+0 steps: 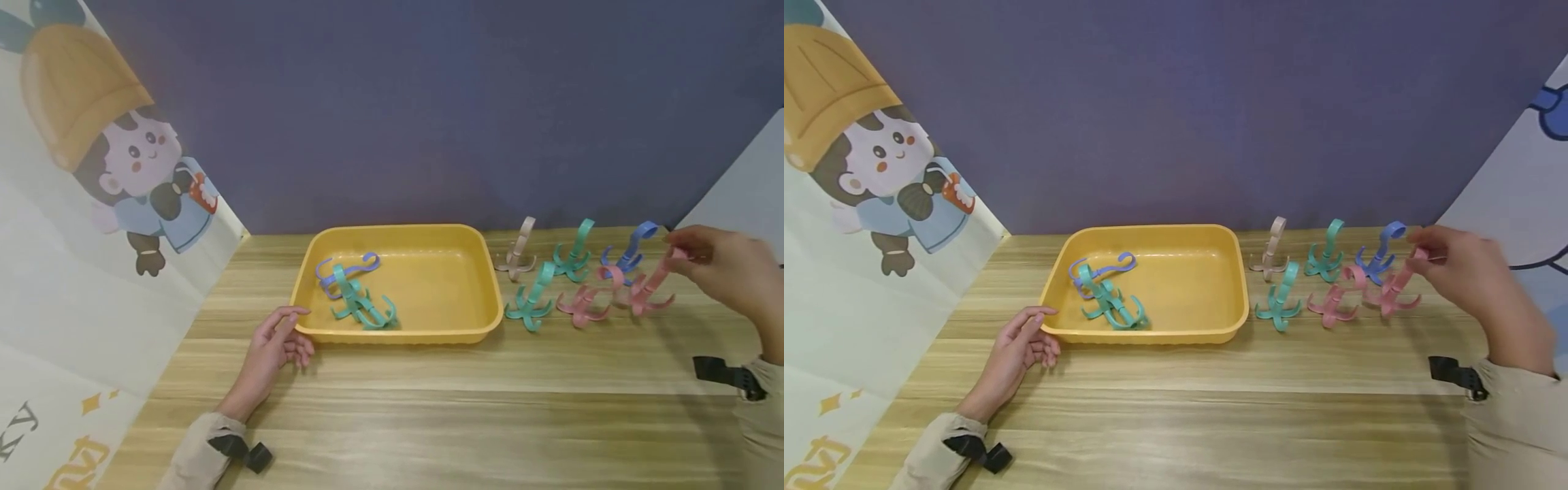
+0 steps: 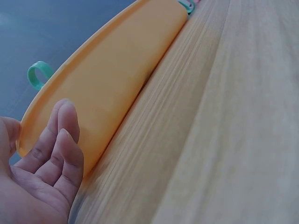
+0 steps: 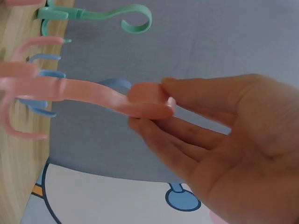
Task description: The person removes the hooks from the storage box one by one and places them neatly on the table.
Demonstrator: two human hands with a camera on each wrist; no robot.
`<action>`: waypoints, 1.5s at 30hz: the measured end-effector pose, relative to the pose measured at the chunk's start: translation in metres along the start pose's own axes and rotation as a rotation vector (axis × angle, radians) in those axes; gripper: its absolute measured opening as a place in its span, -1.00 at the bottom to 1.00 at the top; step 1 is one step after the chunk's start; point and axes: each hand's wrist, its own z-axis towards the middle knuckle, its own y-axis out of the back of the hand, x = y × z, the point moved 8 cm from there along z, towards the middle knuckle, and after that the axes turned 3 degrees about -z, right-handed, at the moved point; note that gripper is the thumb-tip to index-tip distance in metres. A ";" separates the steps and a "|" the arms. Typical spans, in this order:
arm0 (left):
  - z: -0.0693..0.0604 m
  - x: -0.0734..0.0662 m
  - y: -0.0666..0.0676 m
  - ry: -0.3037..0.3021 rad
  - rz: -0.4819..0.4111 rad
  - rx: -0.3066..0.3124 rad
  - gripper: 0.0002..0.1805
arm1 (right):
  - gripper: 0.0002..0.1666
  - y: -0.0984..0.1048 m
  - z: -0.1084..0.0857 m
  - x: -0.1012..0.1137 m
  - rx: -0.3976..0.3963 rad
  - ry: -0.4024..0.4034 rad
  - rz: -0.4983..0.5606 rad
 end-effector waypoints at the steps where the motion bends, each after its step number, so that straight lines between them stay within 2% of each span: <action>1: 0.000 0.000 0.000 -0.002 0.000 0.000 -0.46 | -0.58 -0.002 0.000 -0.001 0.021 0.007 -0.002; 7: 0.000 -0.002 0.000 -0.009 0.003 0.003 -0.49 | -0.57 -0.009 -0.001 -0.006 0.118 0.010 -0.018; 12: 0.000 -0.002 -0.002 -0.015 -0.001 0.023 -0.47 | -0.56 -0.010 -0.002 -0.005 0.147 0.040 -0.061; 21: 0.000 -0.002 -0.003 -0.012 -0.001 0.022 -0.48 | -0.54 -0.012 0.000 -0.004 0.169 0.052 -0.099; 26: 0.000 -0.002 -0.002 -0.015 0.001 0.022 -0.48 | -0.55 -0.007 0.000 0.001 0.128 0.032 -0.084; 33: 0.000 -0.002 -0.001 -0.012 0.001 0.010 -0.47 | -0.59 0.011 0.001 0.035 0.007 0.057 -0.083; 38: 0.001 -0.002 0.000 -0.017 -0.002 0.020 -0.48 | -0.58 0.015 -0.001 0.062 0.018 0.053 -0.062; 45: 0.000 0.000 0.000 -0.006 0.000 0.014 -0.48 | -0.60 0.007 -0.004 0.110 -0.008 0.149 0.018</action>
